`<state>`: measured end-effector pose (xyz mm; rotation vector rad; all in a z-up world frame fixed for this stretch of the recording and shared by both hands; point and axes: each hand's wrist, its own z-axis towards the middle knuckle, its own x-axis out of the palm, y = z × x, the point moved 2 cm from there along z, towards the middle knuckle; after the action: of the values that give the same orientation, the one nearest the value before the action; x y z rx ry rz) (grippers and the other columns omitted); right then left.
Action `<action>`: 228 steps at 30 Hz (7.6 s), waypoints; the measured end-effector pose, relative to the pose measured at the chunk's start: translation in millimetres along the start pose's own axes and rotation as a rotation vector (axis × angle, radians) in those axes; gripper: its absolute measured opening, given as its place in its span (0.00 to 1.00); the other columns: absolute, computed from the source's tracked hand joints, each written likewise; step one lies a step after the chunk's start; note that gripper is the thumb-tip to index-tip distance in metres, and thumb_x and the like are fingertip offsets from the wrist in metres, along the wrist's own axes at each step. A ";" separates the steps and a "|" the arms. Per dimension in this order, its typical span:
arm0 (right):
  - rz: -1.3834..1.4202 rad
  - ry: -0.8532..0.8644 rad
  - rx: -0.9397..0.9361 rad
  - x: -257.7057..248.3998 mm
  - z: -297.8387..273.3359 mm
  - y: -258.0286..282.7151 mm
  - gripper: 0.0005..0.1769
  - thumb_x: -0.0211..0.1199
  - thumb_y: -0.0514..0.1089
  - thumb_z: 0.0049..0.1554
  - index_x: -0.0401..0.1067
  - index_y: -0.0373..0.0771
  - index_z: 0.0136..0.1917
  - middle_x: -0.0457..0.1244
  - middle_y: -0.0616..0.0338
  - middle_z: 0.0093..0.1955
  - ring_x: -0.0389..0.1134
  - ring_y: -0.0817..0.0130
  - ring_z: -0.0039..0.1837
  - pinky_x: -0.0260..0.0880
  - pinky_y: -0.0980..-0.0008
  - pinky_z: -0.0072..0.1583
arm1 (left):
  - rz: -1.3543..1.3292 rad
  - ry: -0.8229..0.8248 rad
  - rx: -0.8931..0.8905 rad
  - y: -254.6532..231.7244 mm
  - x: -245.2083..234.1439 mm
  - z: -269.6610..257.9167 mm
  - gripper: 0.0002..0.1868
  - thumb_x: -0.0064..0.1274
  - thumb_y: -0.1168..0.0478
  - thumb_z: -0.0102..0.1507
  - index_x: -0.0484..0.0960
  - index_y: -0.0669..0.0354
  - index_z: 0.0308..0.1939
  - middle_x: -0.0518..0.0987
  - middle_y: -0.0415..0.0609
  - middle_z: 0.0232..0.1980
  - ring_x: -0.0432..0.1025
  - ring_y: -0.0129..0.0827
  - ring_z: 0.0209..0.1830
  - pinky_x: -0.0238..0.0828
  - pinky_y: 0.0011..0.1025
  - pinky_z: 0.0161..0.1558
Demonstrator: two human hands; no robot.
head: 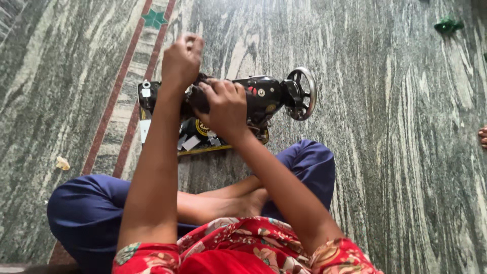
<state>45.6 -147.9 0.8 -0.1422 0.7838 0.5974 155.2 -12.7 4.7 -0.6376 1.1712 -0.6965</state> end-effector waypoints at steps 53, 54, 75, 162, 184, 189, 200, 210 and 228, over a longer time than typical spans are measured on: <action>0.204 0.066 0.124 -12.1 -34.8 -0.4 0.21 0.63 0.41 0.50 0.72 0.35 0.57 0.67 0.53 0.61 0.66 0.50 0.64 0.62 0.51 0.64 | -0.415 -0.272 -0.283 23.5 36.1 -5.0 0.32 0.46 0.35 0.68 0.85 0.63 0.37 0.86 0.47 0.32 0.79 0.28 0.29 0.74 0.30 0.36; 0.238 0.076 0.140 -15.0 -39.2 -0.4 0.21 0.63 0.40 0.50 0.72 0.35 0.58 0.67 0.53 0.61 0.66 0.50 0.64 0.63 0.52 0.65 | -0.439 -0.298 -0.249 22.9 36.9 -6.2 0.31 0.46 0.36 0.68 0.85 0.63 0.37 0.86 0.47 0.31 0.79 0.27 0.29 0.74 0.29 0.36; -0.008 1.094 0.607 -8.3 51.5 -151.9 0.37 0.55 0.75 0.58 0.75 0.40 0.57 0.69 0.54 0.41 0.70 0.62 0.41 0.73 0.61 0.46 | -0.295 -0.242 -0.179 16.9 34.6 -3.3 0.19 0.51 0.51 0.68 0.84 0.62 0.31 0.84 0.47 0.26 0.80 0.31 0.26 0.74 0.32 0.33; 0.527 -0.313 0.955 -65.9 -196.1 -214.7 0.16 0.67 0.43 0.66 0.73 0.31 0.63 0.69 0.56 0.56 0.71 0.66 0.58 0.72 0.70 0.59 | -0.496 -0.266 -0.051 29.9 48.8 -4.2 0.15 0.50 0.58 0.72 0.84 0.63 0.37 0.83 0.43 0.28 0.78 0.19 0.25 0.74 0.21 0.28; 1.244 0.066 1.160 -19.0 -219.0 -292.2 0.05 0.62 0.36 0.64 0.76 0.32 0.52 0.70 0.59 0.44 0.70 0.76 0.41 0.71 0.76 0.42 | -0.404 -0.216 -0.093 25.9 46.6 -2.5 0.14 0.49 0.58 0.73 0.83 0.63 0.37 0.84 0.43 0.30 0.79 0.20 0.27 0.74 0.21 0.30; 1.180 0.027 1.071 -48.6 -192.4 -291.8 0.09 0.64 0.33 0.60 0.75 0.32 0.55 0.71 0.57 0.49 0.74 0.73 0.48 0.75 0.75 0.50 | -0.474 -0.264 -0.050 28.2 46.3 -4.0 0.14 0.49 0.59 0.73 0.84 0.63 0.37 0.83 0.43 0.29 0.79 0.20 0.27 0.75 0.21 0.30; 1.337 -0.043 1.039 23.9 -126.9 -339.4 0.17 0.57 0.48 0.66 0.76 0.33 0.57 0.71 0.53 0.44 0.73 0.69 0.39 0.75 0.71 0.39 | -0.403 -0.221 -0.129 24.2 47.5 -0.1 0.14 0.50 0.57 0.72 0.84 0.63 0.38 0.84 0.43 0.29 0.79 0.21 0.26 0.74 0.21 0.29; 1.285 -0.472 1.401 56.0 -183.1 -362.2 0.25 0.57 0.53 0.64 0.67 0.31 0.65 0.70 0.45 0.56 0.78 0.55 0.49 0.79 0.56 0.52 | -0.413 -0.235 -0.083 27.5 49.8 -0.1 0.14 0.50 0.59 0.73 0.84 0.64 0.38 0.84 0.44 0.31 0.79 0.21 0.27 0.75 0.21 0.30; 1.327 0.297 1.091 -25.1 -209.2 -310.6 0.13 0.58 0.44 0.67 0.75 0.32 0.57 0.70 0.57 0.49 0.69 0.72 0.47 0.71 0.72 0.49 | -0.400 -0.231 -0.071 31.3 51.0 1.7 0.13 0.51 0.59 0.71 0.84 0.63 0.38 0.85 0.44 0.30 0.79 0.20 0.26 0.75 0.22 0.29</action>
<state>74.0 -486.1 -159.4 1.4254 1.3608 1.2944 173.6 -32.0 -48.9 -1.0011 0.8641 -0.8923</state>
